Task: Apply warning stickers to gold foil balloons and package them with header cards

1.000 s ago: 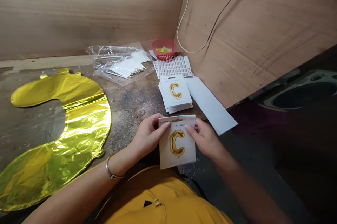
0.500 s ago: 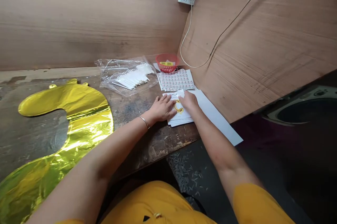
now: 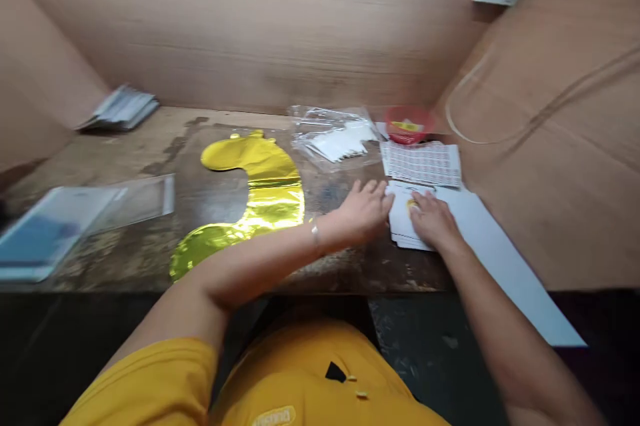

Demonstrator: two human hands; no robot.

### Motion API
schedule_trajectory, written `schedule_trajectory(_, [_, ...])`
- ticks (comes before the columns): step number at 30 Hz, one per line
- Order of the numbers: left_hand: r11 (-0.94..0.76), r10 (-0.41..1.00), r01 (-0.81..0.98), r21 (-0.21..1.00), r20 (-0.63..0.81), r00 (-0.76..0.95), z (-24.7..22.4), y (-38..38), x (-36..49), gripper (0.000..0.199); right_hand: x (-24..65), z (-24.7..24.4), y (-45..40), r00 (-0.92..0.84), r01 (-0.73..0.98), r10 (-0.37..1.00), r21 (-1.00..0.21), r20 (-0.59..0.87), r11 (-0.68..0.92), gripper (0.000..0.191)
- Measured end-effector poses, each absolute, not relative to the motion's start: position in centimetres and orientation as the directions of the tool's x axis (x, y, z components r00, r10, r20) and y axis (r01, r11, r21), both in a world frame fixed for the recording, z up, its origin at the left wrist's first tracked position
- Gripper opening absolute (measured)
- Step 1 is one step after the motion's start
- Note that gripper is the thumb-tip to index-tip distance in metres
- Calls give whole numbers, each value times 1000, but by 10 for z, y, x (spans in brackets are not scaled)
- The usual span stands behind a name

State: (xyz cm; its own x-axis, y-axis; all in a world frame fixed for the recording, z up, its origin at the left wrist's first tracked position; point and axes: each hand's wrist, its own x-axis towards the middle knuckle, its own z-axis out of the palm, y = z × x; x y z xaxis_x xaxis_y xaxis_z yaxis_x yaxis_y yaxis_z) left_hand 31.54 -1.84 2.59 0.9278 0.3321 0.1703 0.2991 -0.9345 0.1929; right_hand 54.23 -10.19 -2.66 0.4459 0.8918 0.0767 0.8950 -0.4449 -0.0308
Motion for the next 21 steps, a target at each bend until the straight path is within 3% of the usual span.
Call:
schedule_trajectory(2, [-958, 233, 168, 233, 288, 929, 30, -31, 234, 25, 546, -19, -101, 431, 902, 898, -10, 91, -432, 54])
schedule_trajectory(4, [-905, 407, 330, 270, 322, 855, 25, -40, 146, 26, 545, -6, -101, 415, 907, 902, 22, 119, -421, 58])
schedule_trajectory(6, [-781, 624, 547, 300, 336, 706, 12, -43, 68, 26, 531, 10, -100, 381, 911, 886, 55, 263, -408, 54])
schedule_trajectory(8, [-741, 666, 582, 334, 261, 699, -5, -41, 15, 30, 495, 26, -95, 271, 945, 837, 34, 475, -325, 45])
schedule_trajectory(10, [-753, 635, 543, 373, 195, 747, -21, -39, -11, 34, 441, 33, -86, 118, 993, 793, -48, 597, -111, 39])
schedule_trajectory(13, [-792, 570, 465, 397, 208, 795, -36, -41, -18, 26, 354, 25, -73, -166, 946, 885, -182, 436, 268, 34])
schedule_trajectory(15, [-814, 541, 428, 392, 248, 803, -39, -44, -17, 25, 311, 9, -67, -297, 895, 908, -245, 294, 372, 33])
schedule_trajectory(18, [-822, 532, 416, 390, 263, 805, -37, -43, -16, 30, 284, -15, -63, -385, 859, 915, -314, 123, 404, 34])
schedule_trajectory(21, [-804, 555, 451, 389, 214, 804, -30, -35, -13, 23, 291, -26, -63, -363, 866, 929, -345, 65, 363, 37])
